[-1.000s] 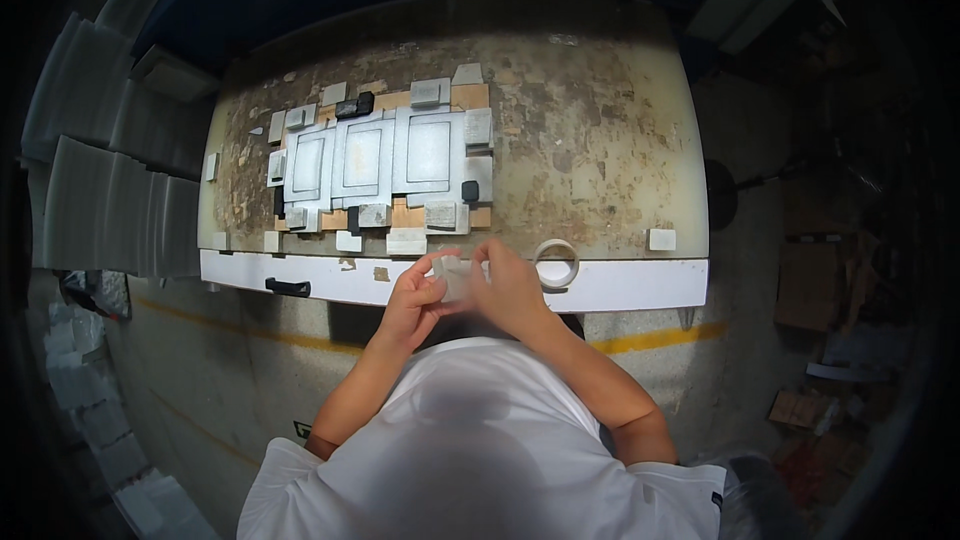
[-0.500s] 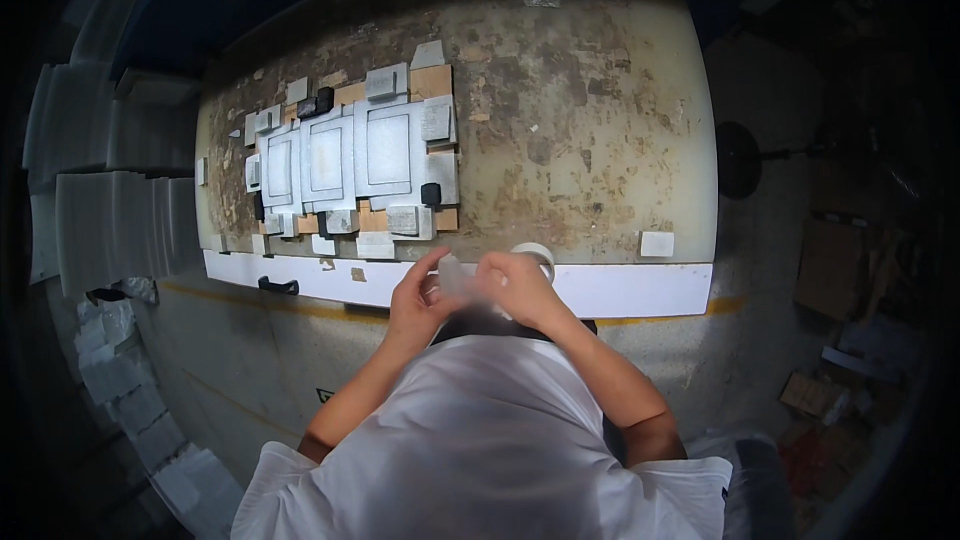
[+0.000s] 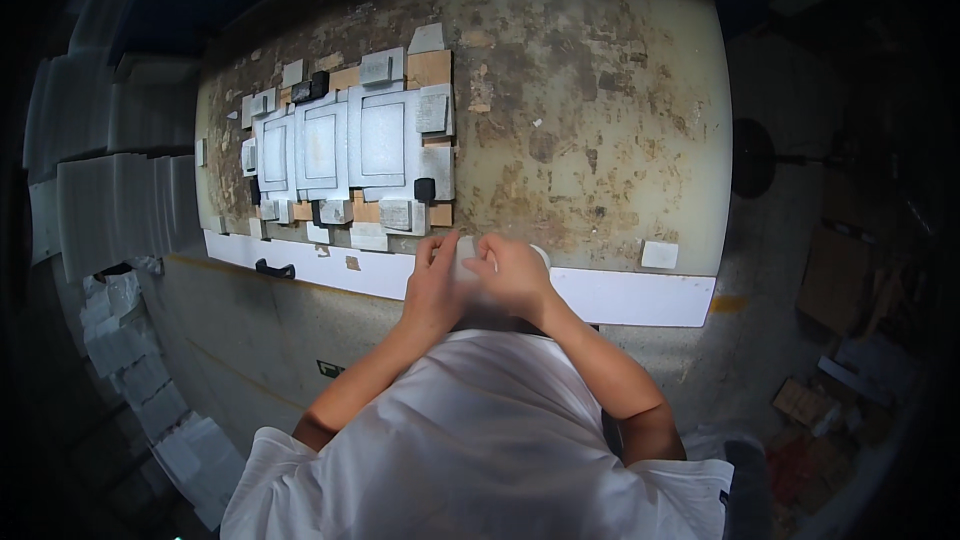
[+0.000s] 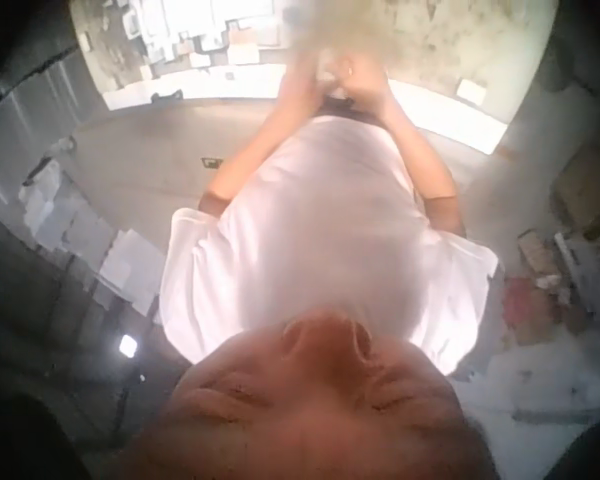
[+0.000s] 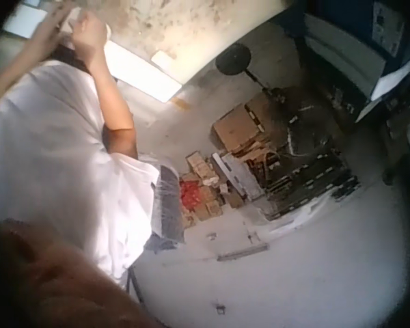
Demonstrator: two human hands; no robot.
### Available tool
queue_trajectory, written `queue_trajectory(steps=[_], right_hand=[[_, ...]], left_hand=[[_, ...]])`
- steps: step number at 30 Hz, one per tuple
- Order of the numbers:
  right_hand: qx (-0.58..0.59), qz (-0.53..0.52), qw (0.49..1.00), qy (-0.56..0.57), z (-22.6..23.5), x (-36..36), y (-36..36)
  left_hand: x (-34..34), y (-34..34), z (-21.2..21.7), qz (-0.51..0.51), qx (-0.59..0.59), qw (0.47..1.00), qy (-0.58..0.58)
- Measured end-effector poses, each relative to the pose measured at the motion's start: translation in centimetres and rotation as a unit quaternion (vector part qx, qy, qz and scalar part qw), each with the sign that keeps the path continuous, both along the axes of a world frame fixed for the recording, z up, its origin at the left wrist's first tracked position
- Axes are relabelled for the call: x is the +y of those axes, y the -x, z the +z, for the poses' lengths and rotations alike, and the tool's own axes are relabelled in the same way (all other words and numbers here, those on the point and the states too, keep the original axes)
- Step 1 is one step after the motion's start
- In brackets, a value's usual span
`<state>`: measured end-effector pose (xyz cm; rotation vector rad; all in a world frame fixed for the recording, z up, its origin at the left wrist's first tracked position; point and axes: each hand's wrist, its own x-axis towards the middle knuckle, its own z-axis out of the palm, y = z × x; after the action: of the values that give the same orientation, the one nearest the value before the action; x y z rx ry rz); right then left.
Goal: The person arranges small rectangular tiles on a workbench, using tape to secure them in a specific pattern. They repeatedly pick up tiles, place them, and adjust their positions to form a layout.
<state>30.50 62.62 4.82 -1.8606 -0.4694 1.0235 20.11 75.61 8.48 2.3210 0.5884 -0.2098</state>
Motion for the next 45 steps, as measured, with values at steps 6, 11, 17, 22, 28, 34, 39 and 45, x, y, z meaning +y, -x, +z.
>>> queue_trajectory(steps=[6, 11, 17, 22, 28, 34, 39, 45], right_hand=[[-0.016, 0.002, 0.999, 0.034, -0.4, 0.6, -1.5], [-0.034, -0.054, 0.998, 0.025, -1.4, 0.6, -6.0], [-0.07, -0.133, 0.989, -0.011, -4.5, 6.1, -17.1], [-0.149, -0.085, 0.984, 0.037, -8.4, 11.9, -22.0], [-0.16, -0.039, 0.982, 0.093, -7.8, 14.5, -23.6], [-0.174, 0.014, 0.976, 0.134, -5.8, 15.2, -23.5], [-0.214, 0.058, 0.958, 0.184, -4.9, 16.2, -23.9], [-0.206, 0.109, 0.943, 0.236, -4.1, 17.0, -24.5]], left_hand=[[0.7, -0.1, -0.3, 0.004, -0.07, 0.998, 0.002], [1.5, 0.9, -0.2, 0.038, -0.094, 0.994, 0.026], [1.6, 2.0, -0.5, 0.058, -0.096, 0.992, 0.062], [1.7, 2.9, -1.0, 0.087, -0.103, 0.988, 0.074], [2.2, 4.3, -2.0, 0.119, -0.083, 0.987, 0.076], [2.4, 4.5, -3.0, 0.134, -0.084, 0.982, 0.098], [2.6, 4.8, -3.9, 0.138, -0.099, 0.979, 0.116], [2.4, 5.2, -4.3, 0.145, -0.098, 0.975, 0.134]])
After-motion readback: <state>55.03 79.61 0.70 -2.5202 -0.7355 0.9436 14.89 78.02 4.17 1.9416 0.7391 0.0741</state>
